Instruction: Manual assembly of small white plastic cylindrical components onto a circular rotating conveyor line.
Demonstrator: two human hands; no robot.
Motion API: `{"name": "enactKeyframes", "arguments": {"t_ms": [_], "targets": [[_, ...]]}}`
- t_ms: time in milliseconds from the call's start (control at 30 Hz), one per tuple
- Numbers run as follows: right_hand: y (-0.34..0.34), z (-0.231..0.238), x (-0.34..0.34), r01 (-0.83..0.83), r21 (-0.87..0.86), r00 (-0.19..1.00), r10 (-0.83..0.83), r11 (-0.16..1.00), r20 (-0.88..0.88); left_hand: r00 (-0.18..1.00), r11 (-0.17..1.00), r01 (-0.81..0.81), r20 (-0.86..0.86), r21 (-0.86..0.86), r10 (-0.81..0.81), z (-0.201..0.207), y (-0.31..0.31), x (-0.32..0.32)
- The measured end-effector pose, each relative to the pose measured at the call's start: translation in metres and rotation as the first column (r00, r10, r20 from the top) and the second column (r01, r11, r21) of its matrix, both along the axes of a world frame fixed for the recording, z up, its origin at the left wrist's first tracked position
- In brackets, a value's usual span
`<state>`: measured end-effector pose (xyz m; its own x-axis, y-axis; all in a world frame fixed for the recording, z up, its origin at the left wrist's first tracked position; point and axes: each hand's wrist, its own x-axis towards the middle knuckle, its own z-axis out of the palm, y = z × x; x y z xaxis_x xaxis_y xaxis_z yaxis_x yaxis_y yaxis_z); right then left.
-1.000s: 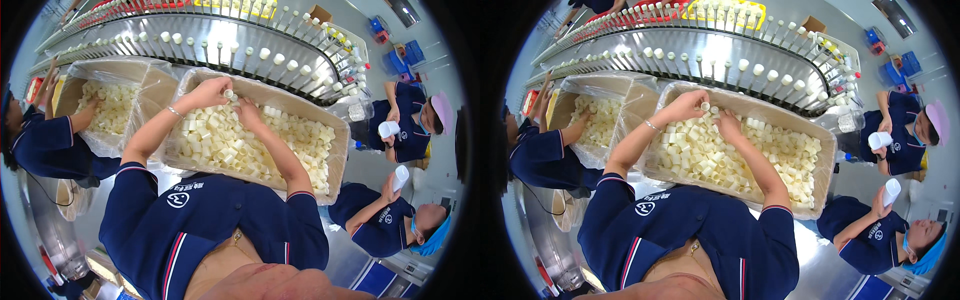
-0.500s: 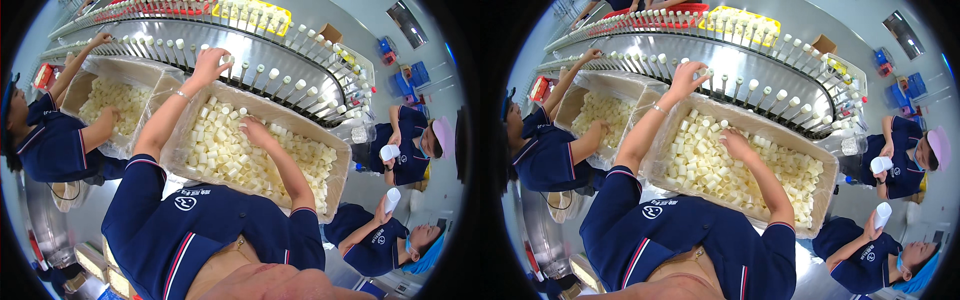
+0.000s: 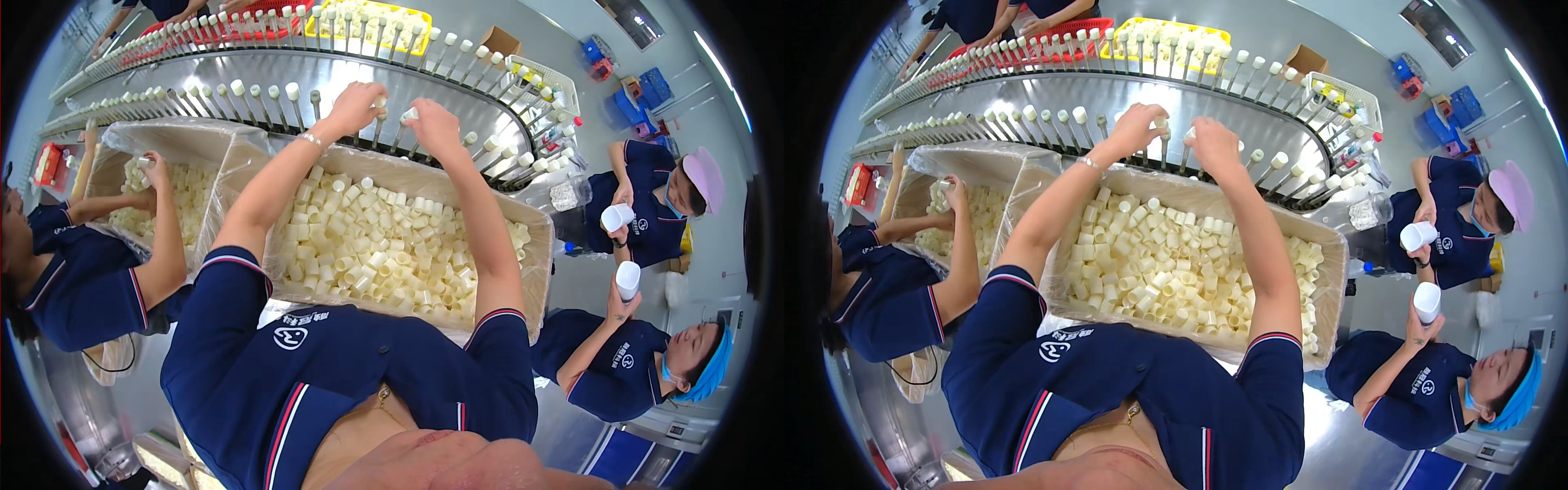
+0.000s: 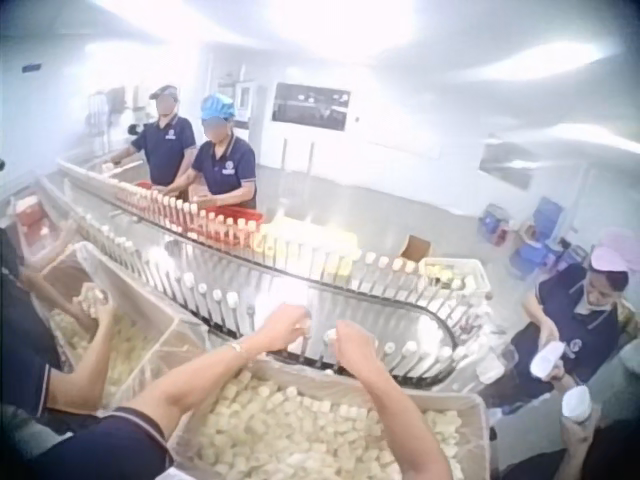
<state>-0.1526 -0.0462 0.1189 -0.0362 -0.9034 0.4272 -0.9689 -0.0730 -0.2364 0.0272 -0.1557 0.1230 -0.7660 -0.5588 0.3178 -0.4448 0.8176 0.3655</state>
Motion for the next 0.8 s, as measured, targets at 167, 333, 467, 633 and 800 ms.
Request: {"name": "enactKeyframes", "arguments": {"t_ms": [167,333,467,633,800], "targets": [[-0.015,-0.001,-0.012,0.125,0.334,0.988,-0.086,0.934,-0.131,0.833,0.898,0.193,-0.549,0.396,0.064,-0.011,0.007,0.026],[0.023,-0.009,-0.028,0.223,0.396,0.974,-0.193,0.891,-0.115,0.845,0.936,-0.045,-0.487,0.350,0.222,0.001,0.008,0.062],[0.092,-0.035,-0.008,0.048,-0.099,0.999,-0.045,0.994,0.029,0.925,0.982,-0.187,-0.341,-0.034,0.165,-0.002,-0.013,0.091],[0.170,-0.054,0.007,-0.159,-0.108,0.986,0.163,0.981,0.030,0.991,0.967,-0.030,-0.136,-0.253,-0.005,0.006,-0.011,0.040],[0.224,-0.080,-0.018,-0.043,0.281,0.992,0.008,0.959,0.126,0.958,0.952,0.119,0.286,-0.283,-0.035,-0.001,-0.007,-0.023]]}}
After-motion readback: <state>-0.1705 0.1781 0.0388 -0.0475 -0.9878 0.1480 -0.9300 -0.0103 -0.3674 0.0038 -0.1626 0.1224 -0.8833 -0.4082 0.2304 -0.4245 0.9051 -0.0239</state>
